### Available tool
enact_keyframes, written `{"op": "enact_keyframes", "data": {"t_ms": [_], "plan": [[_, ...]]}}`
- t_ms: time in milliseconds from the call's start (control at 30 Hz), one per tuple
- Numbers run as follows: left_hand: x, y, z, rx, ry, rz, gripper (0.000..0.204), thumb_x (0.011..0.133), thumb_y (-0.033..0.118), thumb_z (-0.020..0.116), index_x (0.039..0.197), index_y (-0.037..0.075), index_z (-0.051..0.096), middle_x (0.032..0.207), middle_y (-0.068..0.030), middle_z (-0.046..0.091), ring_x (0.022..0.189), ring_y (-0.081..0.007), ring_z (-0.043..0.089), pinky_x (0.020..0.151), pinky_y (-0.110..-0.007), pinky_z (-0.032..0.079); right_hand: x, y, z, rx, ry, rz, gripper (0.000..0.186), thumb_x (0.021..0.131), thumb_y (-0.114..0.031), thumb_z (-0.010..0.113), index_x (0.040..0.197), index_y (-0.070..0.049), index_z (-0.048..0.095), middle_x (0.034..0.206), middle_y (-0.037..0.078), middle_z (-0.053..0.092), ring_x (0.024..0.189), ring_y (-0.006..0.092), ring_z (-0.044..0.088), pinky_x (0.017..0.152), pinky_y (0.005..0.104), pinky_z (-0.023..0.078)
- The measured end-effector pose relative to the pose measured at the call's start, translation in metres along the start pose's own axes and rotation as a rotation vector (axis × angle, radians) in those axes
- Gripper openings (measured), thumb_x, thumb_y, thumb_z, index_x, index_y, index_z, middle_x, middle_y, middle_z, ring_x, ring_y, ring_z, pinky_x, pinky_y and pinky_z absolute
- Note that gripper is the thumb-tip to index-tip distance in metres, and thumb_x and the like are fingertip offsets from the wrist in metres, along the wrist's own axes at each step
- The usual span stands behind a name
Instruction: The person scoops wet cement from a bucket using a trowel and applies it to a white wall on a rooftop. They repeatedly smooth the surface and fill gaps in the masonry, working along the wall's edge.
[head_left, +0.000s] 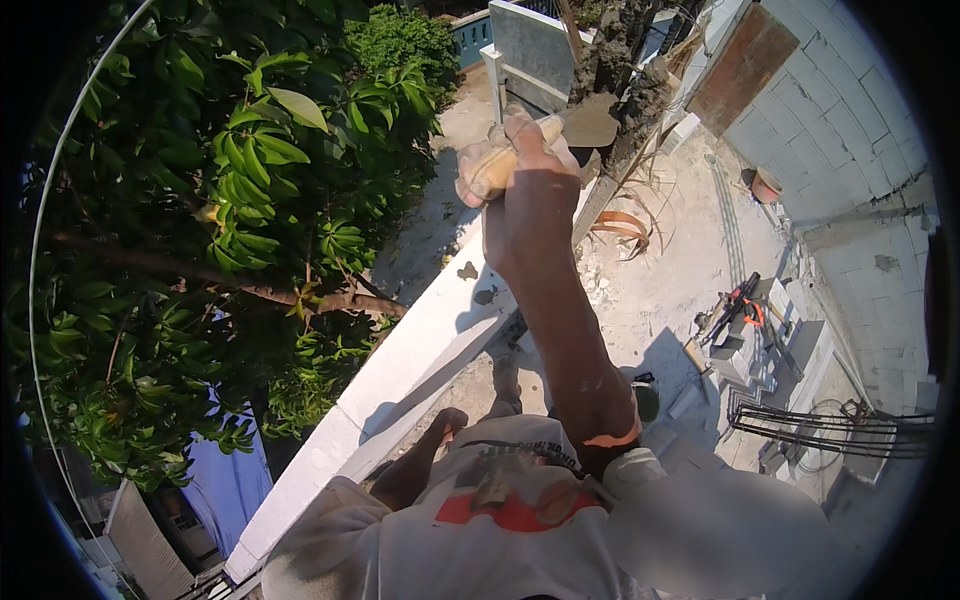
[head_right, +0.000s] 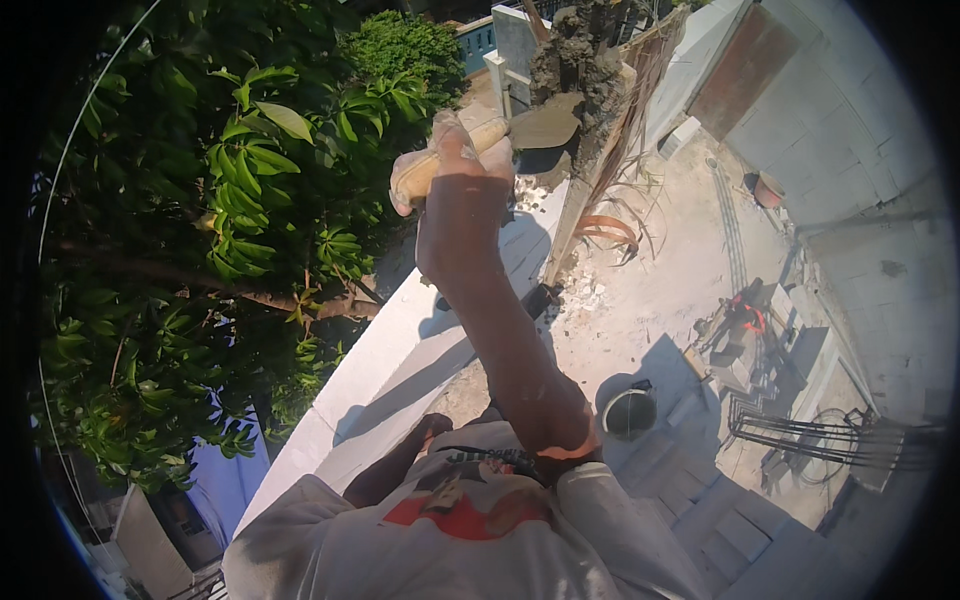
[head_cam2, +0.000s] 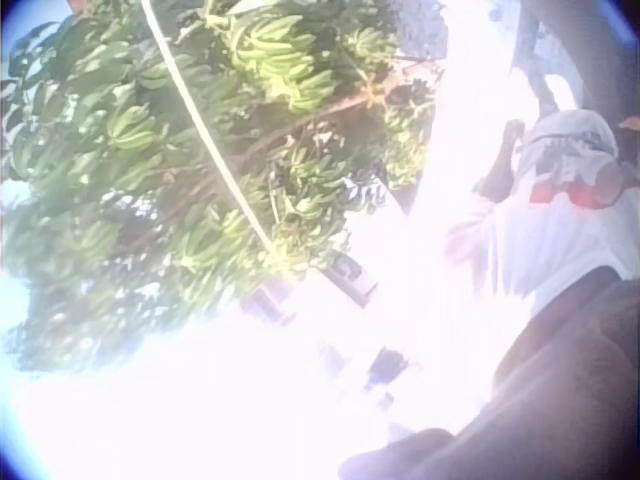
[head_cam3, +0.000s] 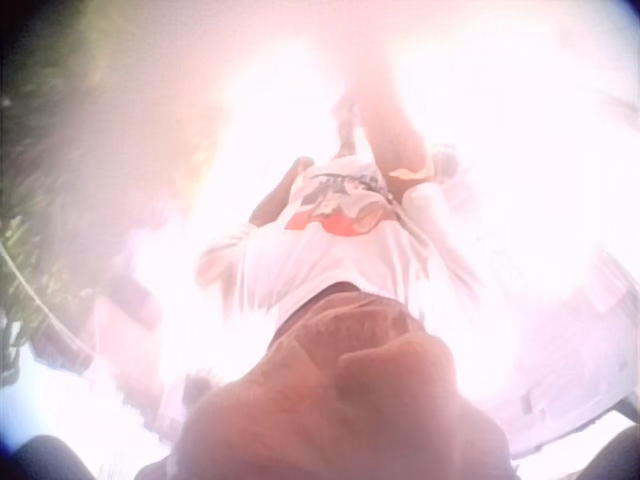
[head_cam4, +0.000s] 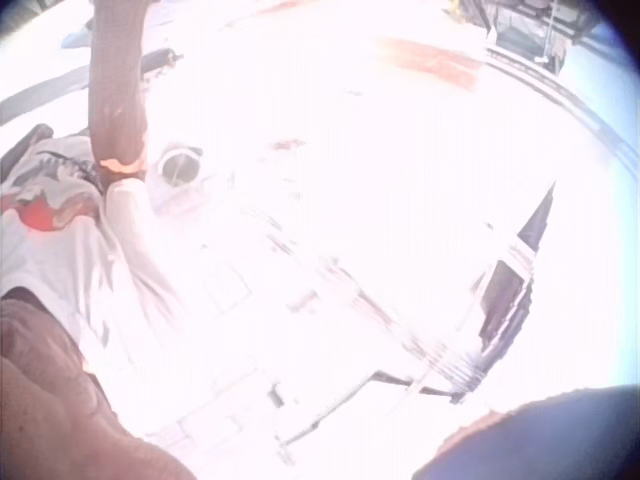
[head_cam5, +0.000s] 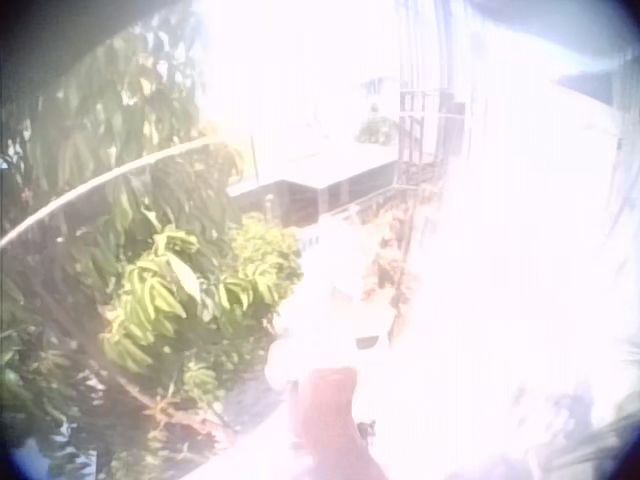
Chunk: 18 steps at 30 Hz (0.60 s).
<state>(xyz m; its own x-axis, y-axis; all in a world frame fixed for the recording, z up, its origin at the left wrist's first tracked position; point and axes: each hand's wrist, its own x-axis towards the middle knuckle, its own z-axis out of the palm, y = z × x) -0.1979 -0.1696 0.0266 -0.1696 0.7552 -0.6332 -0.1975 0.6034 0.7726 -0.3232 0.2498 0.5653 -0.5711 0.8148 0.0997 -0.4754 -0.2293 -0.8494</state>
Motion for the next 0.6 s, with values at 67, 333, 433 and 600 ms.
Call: {"op": "enact_keyframes", "data": {"t_ms": [67,333,433,600], "plan": [[0.019,0.032,-0.005,0.458,-0.13,0.082,0.039,0.088,0.04,0.066,0.101,0.004,0.071,0.102,-0.0161,0.069,0.092,-0.0285,0.067,0.083,-0.038,0.053,-0.025,-0.033,-0.022,0.348,-0.036,0.33,0.031,0.1,-0.019,0.055,0.121,0.002,0.049,0.077,0.011,0.061,0.057,0.0185,0.058,0.049,0.0282,0.045],[0.05,0.047,0.067,1.159,-0.399,0.067,0.039,0.089,0.036,0.065,0.111,0.004,0.072,0.111,-0.0222,0.069,0.102,-0.0329,0.067,0.09,-0.042,0.053,-0.144,-0.011,-0.186,0.352,-0.279,0.658,0.058,0.097,-0.01,0.052,0.152,-0.003,0.033,0.083,0.006,0.055,0.056,0.0149,0.055,0.051,0.0277,0.046],[0.033,0.128,0.103,0.71,-0.151,-0.269,0.042,0.091,0.036,0.065,0.117,0.003,0.071,0.113,-0.0247,0.068,0.11,-0.0337,0.067,0.094,-0.044,0.052,-0.172,0.036,-0.284,0.188,-0.062,0.783,0.049,0.097,-0.007,0.052,0.145,-0.001,0.04,0.08,0.005,0.054,0.053,0.0136,0.053,0.049,0.028,0.045],[0.055,0.182,0.17,0.818,-0.104,-0.759,0.088,0.088,0.055,0.067,0.144,-0.006,0.039,0.136,-0.0359,0.05,0.127,-0.0489,0.054,0.105,-0.055,0.045,-0.167,0.203,-0.45,-0.526,0.002,0.409,0.023,0.099,-0.011,0.056,0.119,-0.002,0.05,0.073,0.004,0.053,0.044,0.0141,0.05,0.039,0.0295,0.041]]}}
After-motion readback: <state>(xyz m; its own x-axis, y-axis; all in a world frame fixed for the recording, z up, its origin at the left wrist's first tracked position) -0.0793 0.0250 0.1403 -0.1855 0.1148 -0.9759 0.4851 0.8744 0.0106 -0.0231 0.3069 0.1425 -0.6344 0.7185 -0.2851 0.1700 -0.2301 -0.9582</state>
